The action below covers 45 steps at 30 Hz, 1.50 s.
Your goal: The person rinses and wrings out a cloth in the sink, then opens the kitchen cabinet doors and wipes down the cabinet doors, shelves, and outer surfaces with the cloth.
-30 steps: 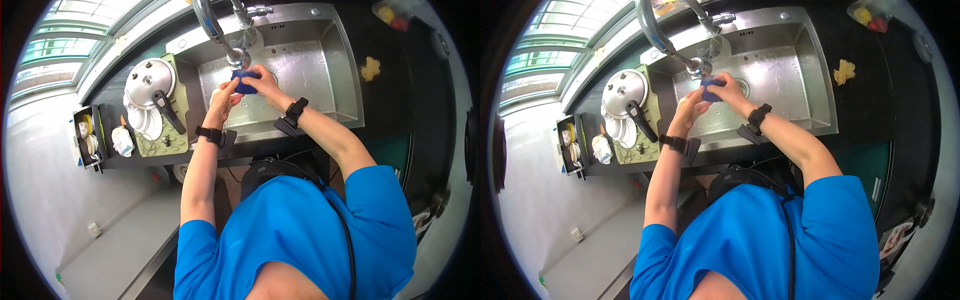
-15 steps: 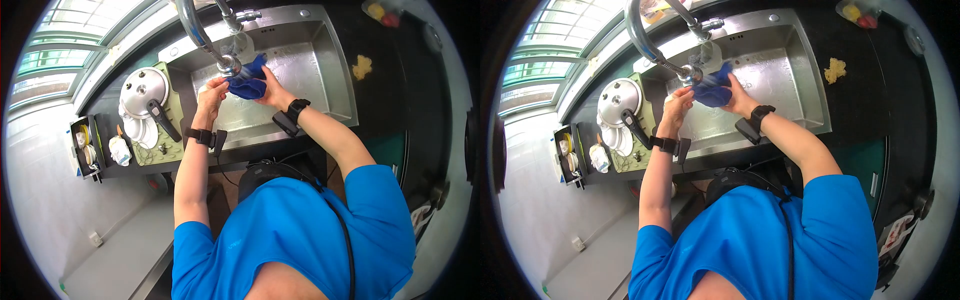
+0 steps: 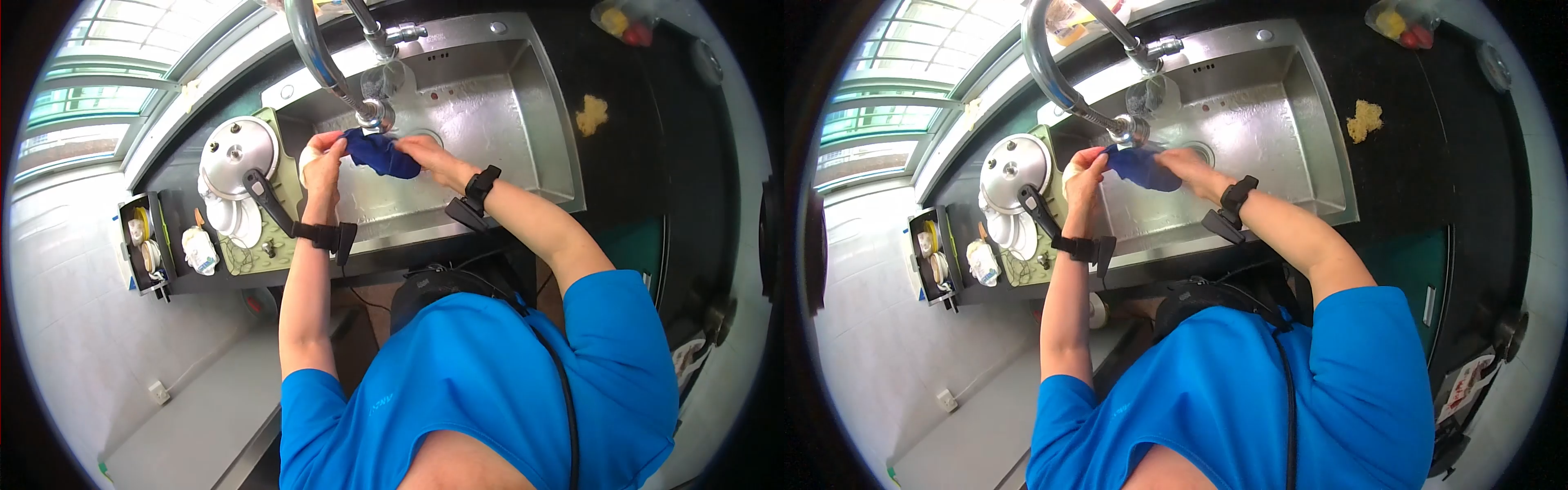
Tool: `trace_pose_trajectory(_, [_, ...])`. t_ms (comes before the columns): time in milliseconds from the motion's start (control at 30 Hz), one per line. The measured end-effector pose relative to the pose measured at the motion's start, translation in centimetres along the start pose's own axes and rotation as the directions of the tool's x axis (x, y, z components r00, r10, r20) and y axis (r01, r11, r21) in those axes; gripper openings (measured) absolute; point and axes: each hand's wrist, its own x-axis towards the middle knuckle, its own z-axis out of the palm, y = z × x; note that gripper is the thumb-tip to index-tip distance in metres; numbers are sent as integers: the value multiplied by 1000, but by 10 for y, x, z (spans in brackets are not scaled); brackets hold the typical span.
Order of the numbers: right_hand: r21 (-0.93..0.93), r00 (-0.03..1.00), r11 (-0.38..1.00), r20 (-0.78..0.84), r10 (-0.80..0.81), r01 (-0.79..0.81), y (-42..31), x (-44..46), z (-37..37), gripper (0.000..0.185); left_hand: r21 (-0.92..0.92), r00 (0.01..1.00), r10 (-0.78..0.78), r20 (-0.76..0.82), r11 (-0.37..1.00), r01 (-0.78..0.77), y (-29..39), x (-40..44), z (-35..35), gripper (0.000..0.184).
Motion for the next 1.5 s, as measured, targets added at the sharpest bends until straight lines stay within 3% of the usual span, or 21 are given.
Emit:
trace_pose_trajectory(67, [-146, 949, 977, -254, -189, 156, 13, 14, -17, 25, 0, 997, 66, -50, 998, -66, 5, 0, -8, 18])
trace_pose_trajectory(133, [-100, 930, 974, -289, -225, 205, 11, 11, -21, 22, -97, 984, 114, -140, 987, -128, 9, -5, -15, 14])
trace_pose_trajectory(200, [319, 883, 882, -427, -192, 347, 10, 14, -18, 18, -69, 983, 111, -147, 990, -122, 3, -11, -21, 12])
trace_pose_trajectory(233, [607, 918, 732, -391, -63, 309, 0, 9, -11, 21, -44, 994, 84, -64, 995, -87, -7, -13, -23, 12])
trace_pose_trajectory(267, [606, 917, 731, -392, -67, 313, -7, 8, -5, 21, -15, 998, 55, 22, 998, -54, -16, -16, -25, 12])
trace_pose_trajectory(333, [906, 973, 387, -216, 79, 169, -15, 6, 2, 26, 166, 991, -101, 84, 982, 86, -33, -25, -24, 16])
trace_pose_trajectory(467, [928, 995, 359, -82, -59, 98, -8, 29, 9, 26, 411, 904, -222, 365, 910, 58, -63, -39, -23, 16])
trace_pose_trajectory(533, [913, 996, 404, -27, -83, 59, -4, 28, 7, 26, 459, 861, -275, 427, 887, 56, -53, -45, -18, 15])
trace_pose_trajectory(600, [800, 991, 586, -80, -105, 127, 2, 34, 11, 25, 557, 968, -1, 250, 818, -143, -40, -50, -10, 21])
trace_pose_trajectory(667, [780, 996, 619, -67, -63, 92, 9, 33, 11, 27, 567, 974, -93, 206, 823, -41, -30, -37, -6, 32])
trace_pose_trajectory(733, [806, 995, 587, -32, -93, 81, 5, 15, 19, 36, 408, 976, 166, 138, 889, -209, -31, -32, 7, 40])
trace_pose_trajectory(800, [809, 999, 587, -14, -50, 41, -2, 2, 25, 42, 378, 975, 165, 151, 901, -211, -42, -24, 11, 45])
trace_pose_trajectory(867, [793, 991, 608, 61, -116, 23, -11, -6, 29, 41, 317, 912, -135, 389, 949, 5, -42, -18, 11, 42])
trace_pose_trajectory(933, [811, 976, 584, 129, -173, -4, -10, 0, 15, 39, 184, 904, -94, 416, 983, 18, -62, -2, 4, 25])
trace_pose_trajectory(1000, [725, 985, 678, -9, -170, 123, -21, -16, 22, 42, 200, 959, -77, 271, 980, 22, -41, -9, 1, 20])
trace_pose_trajectory(1067, [700, 994, 712, 100, -33, -46, 3, -28, 22, 44, 168, 953, -96, 288, 985, 48, -32, -5, -4, 25])
trace_pose_trajectory(1167, [392, 999, 919, 25, 39, -46, 16, -25, 17, 32, 197, 964, -91, 250, 979, 42, -27, 2, -8, 28])
trace_pose_trajectory(1267, [532, 991, 839, -16, -129, 118, 6, -15, -5, 26, 347, 962, -97, 256, 938, 2, 17, 3, -20, 23])
trace_pose_trajectory(1333, [496, 989, 857, -115, -95, 140, 10, -9, -13, 25, 398, 960, -56, 275, 915, -60, 40, -4, -18, 24])
trace_pose_trajectory(1400, [657, 998, 754, -23, 67, -35, 27, 14, -17, 29, 388, 963, -31, 267, 918, -78, 53, -9, -8, 24])
trace_pose_trajectory(1500, [588, 995, 809, 68, -73, 20, -21, -14, 28, 32, 318, 943, -67, 327, 947, -43, 45, -6, -7, 25])
